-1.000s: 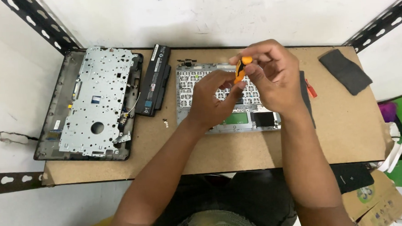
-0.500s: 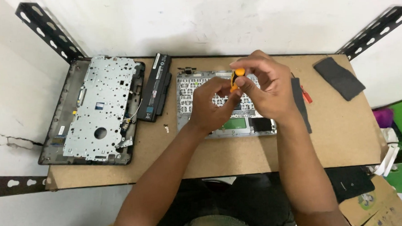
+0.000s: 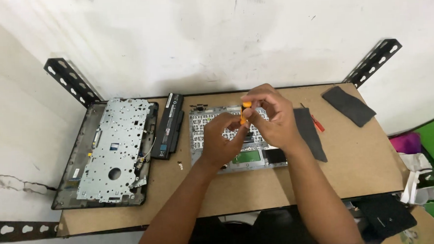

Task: Disassembling internal components of a laptop, including removing screws and handling a RAM module.

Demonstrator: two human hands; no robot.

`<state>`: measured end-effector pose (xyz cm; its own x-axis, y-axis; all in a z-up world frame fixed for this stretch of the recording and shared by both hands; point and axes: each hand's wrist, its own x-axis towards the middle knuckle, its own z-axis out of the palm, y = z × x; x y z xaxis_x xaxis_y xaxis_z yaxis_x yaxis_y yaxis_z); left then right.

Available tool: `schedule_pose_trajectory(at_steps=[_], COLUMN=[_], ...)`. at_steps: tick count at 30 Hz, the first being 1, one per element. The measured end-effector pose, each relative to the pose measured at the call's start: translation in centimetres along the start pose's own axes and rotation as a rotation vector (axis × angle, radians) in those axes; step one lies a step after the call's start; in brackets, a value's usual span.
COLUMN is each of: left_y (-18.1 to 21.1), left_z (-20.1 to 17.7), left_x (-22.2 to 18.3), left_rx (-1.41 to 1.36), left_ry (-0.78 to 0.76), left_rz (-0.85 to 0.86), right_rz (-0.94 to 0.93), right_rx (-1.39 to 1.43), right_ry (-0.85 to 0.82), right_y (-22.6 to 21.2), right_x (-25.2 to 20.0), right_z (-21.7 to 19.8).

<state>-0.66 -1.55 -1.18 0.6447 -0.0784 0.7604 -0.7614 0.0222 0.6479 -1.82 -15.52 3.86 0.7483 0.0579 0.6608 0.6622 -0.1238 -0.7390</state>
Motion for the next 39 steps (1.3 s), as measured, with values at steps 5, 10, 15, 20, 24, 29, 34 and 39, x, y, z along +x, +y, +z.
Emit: schedule_pose_trajectory(at_steps=[5,10,15,20,24,29,34,39], left_y=[0.0,0.0,0.5,-0.2,0.3,0.7,0.3,0.4], left_z=[0.1,0.1,0.5,0.2,0.0,0.3,0.0,0.1], left_x=[-0.2,-0.4,-0.3,-0.6,-0.3,0.1,0.0,-0.2], left_rx=[0.010,0.018,0.034,0.017,0.028,0.016,0.005,0.011], left_ry=[-0.002,0.020,-0.015,-0.039,-0.027,-0.061,-0.080,-0.042], left_rz=[-0.031,-0.026,-0.046,-0.076,-0.083,-0.096,-0.113,-0.126], right_rz=[-0.045,-0.020,0.052,-0.014,-0.016,0.051,-0.006,0.023], right_rx=[-0.031,-0.016,0.041,-0.015,-0.045,-0.017,0.008,-0.018], right_ry=[0.038,0.050,0.074,0.092,0.066,0.035,0.018,0.063], right_y=[-0.1,-0.9,-1.7,0.2,-1.2,-2.1,-1.2,-0.8], right_x=[0.0,-0.1,-0.1,-0.3,0.0,0.2,0.1,0.2], right_z=[0.4,0.6,0.9,0.4,0.8,0.8,0.8,0.6])
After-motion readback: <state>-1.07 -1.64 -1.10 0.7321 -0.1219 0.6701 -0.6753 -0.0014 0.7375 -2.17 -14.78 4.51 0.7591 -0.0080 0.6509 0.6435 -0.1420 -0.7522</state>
